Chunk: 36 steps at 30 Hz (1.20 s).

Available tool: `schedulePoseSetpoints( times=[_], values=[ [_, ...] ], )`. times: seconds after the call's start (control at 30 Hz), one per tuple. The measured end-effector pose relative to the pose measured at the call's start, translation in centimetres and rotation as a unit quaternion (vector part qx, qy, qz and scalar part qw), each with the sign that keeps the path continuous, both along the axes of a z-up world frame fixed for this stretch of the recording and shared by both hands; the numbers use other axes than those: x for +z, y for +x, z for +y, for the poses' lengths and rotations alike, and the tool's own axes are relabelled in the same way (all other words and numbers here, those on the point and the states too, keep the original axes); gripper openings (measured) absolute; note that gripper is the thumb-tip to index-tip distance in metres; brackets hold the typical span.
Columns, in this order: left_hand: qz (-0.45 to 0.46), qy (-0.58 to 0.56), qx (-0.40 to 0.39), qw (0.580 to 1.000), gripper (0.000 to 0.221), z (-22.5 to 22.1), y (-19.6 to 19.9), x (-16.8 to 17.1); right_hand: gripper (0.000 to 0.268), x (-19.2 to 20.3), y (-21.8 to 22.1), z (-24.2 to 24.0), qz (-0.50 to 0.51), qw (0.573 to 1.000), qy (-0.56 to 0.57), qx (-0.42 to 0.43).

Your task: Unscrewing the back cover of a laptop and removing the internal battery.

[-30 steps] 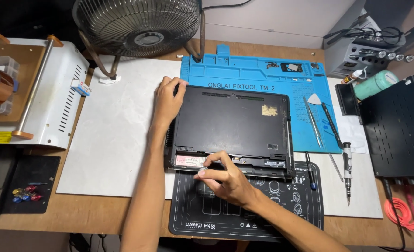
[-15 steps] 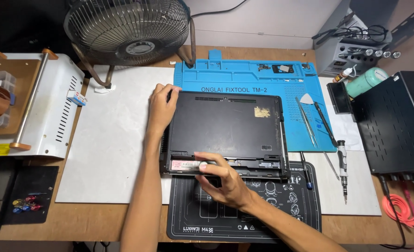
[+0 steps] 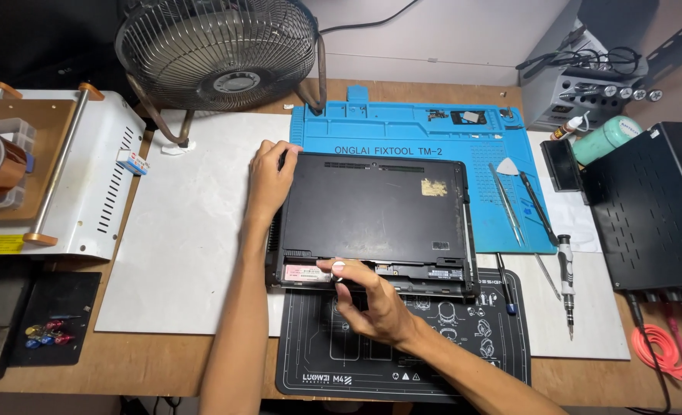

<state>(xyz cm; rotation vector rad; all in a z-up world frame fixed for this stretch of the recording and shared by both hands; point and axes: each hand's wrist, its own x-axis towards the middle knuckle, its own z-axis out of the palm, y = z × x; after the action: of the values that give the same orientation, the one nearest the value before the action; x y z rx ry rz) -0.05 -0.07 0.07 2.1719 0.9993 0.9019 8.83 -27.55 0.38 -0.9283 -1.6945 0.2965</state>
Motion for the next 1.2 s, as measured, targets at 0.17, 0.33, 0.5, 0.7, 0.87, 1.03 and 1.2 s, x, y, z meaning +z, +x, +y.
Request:
schedulePoseSetpoints(
  times=[0.17, 0.33, 0.5, 0.7, 0.87, 1.03, 1.2],
  values=[
    [-0.002, 0.005, -0.001, 1.0, 0.026, -0.1, 0.0, 0.1, 0.063, 0.8, -0.2, -0.1, -0.069, 0.997, 0.012, -0.045],
    [-0.004, 0.008, -0.002, 1.0, 0.026, 0.0, 0.0, -0.1, 0.05, 1.4, -0.6, -0.1, -0.057, 0.998, 0.017, -0.021],
    [0.001, -0.006, 0.001, 1.0, 0.026, -0.2, -0.1, 0.3, 0.06, 0.7, -0.2, 0.0, -0.075, 0.996, 0.006, -0.045],
    [0.001, 0.004, 0.003, 1.0, 0.028, -0.1, 0.0, 0.2, 0.065, 1.3, -0.3, -0.1, -0.063, 0.995, -0.002, -0.077],
    [-0.003, 0.002, 0.0, 1.0, 0.028, -0.1, 0.0, 0.2, 0.056, 2.5, -0.1, 0.0, -0.064, 0.997, 0.015, -0.028],
    [-0.005, -0.006, 0.002, 1.0, 0.029, -0.5, -0.1, 0.6, 0.064, 1.7, -0.1, -0.3, -0.106, 0.991, 0.015, -0.075],
    [0.043, 0.133, -0.006, 0.99, 0.023, -3.7, -1.0, 2.8, 0.072, 1.3, 0.1, -0.1, -0.09, 0.995, 0.003, -0.047]
  ],
)
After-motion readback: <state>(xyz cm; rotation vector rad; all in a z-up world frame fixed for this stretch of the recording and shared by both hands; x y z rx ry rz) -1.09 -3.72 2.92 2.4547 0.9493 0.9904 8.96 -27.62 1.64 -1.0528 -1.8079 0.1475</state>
